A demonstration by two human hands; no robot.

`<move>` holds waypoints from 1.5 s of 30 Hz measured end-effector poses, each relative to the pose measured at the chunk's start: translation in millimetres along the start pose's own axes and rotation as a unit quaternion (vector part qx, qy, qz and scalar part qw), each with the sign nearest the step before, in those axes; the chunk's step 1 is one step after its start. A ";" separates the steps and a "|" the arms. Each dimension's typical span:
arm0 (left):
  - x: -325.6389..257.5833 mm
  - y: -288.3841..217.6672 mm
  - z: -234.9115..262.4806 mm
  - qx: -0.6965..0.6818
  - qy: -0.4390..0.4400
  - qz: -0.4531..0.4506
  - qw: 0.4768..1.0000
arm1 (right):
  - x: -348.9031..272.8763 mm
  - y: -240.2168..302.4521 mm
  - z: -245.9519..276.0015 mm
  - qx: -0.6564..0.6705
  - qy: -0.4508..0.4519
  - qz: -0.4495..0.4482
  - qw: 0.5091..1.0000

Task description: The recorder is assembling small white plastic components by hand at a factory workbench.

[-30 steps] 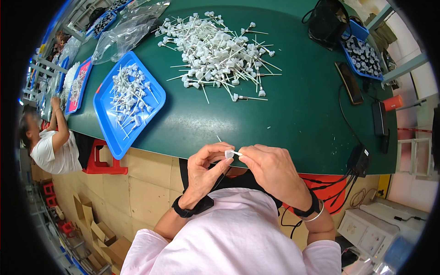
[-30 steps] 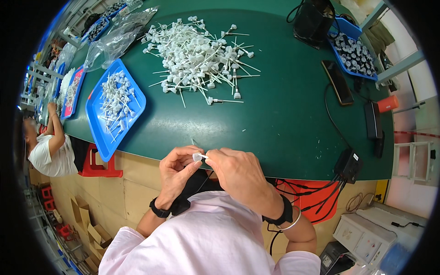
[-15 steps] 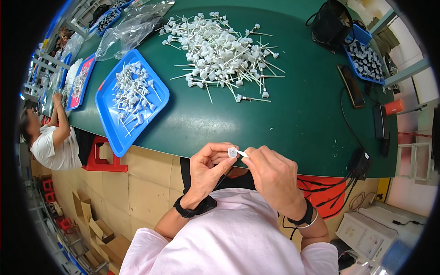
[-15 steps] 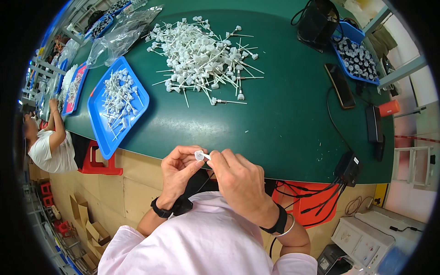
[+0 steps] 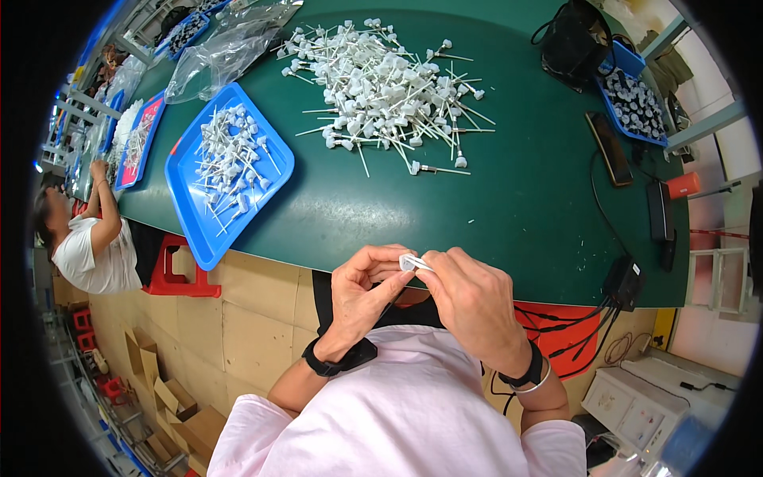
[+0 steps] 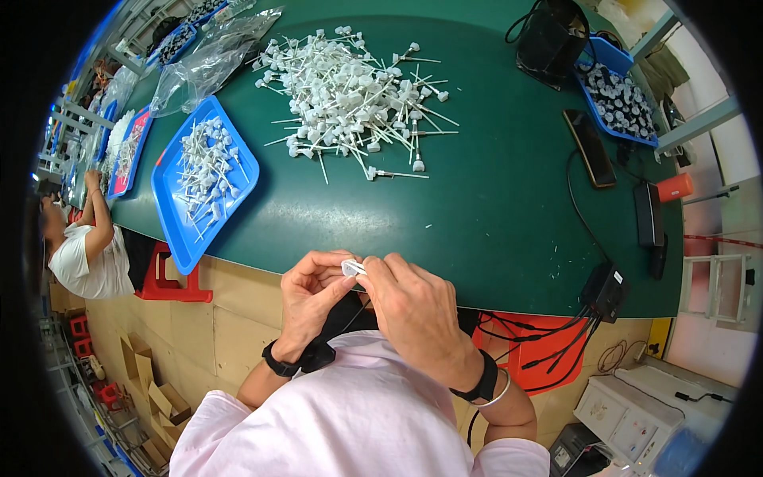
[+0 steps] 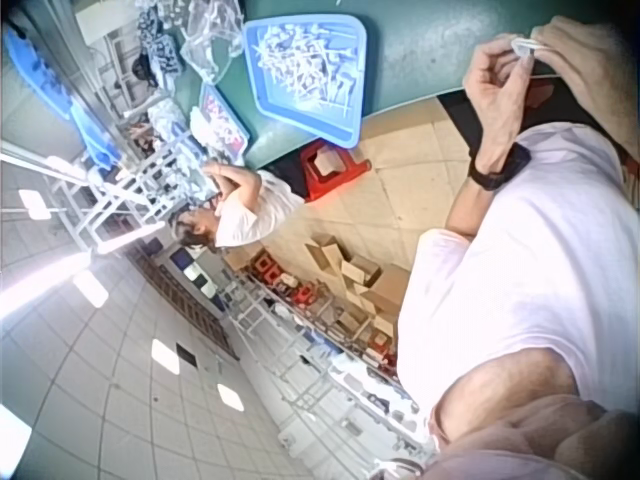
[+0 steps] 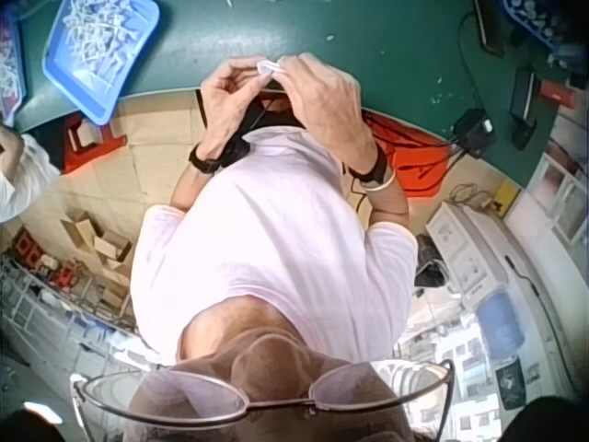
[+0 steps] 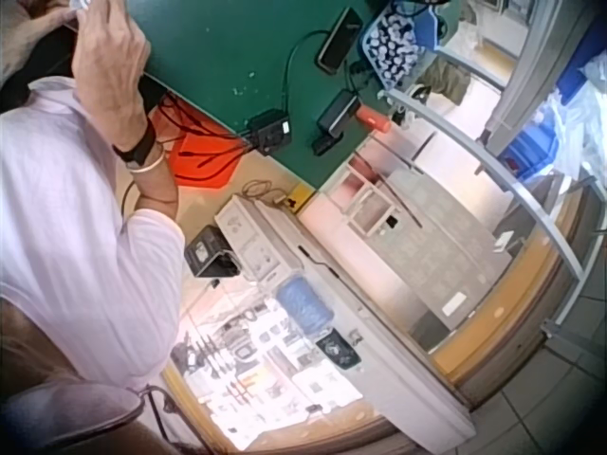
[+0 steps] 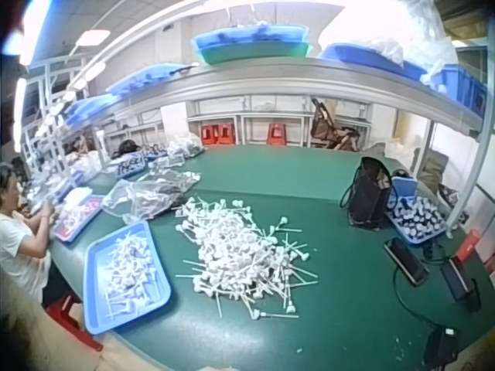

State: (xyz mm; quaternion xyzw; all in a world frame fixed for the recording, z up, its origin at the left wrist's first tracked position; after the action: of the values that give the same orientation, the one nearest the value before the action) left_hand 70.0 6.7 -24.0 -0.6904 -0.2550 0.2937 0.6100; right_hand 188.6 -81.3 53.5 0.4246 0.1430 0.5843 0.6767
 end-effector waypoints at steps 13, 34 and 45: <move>-1.0 0.4 -0.8 0.002 -0.001 -0.005 1.000 | -1.1 -1.5 -1.8 -0.002 0.013 0.000 1.000; -0.5 3.4 -1.5 -0.001 0.011 -0.014 1.000 | -2.8 0.7 -1.7 -0.035 0.037 0.007 0.999; -0.6 0.1 -3.2 0.044 0.012 -0.034 0.998 | 4.3 -12.7 4.6 0.103 0.063 -0.040 0.992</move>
State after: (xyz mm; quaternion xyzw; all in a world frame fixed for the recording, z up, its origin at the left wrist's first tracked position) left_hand 71.8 4.1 -23.7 -0.6575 -0.2573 0.2754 0.6525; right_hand 201.5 -78.7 48.1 0.4482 0.2612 0.5644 0.6422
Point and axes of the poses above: each hand's wrist, its own x-axis towards the middle knuckle, its own z-axis out of the back of the hand, y = z × x, the point moved 6 cm from there along x, towards the middle knuckle, and after that the axes turned 14 degrees about x, right-handed, at the moved point
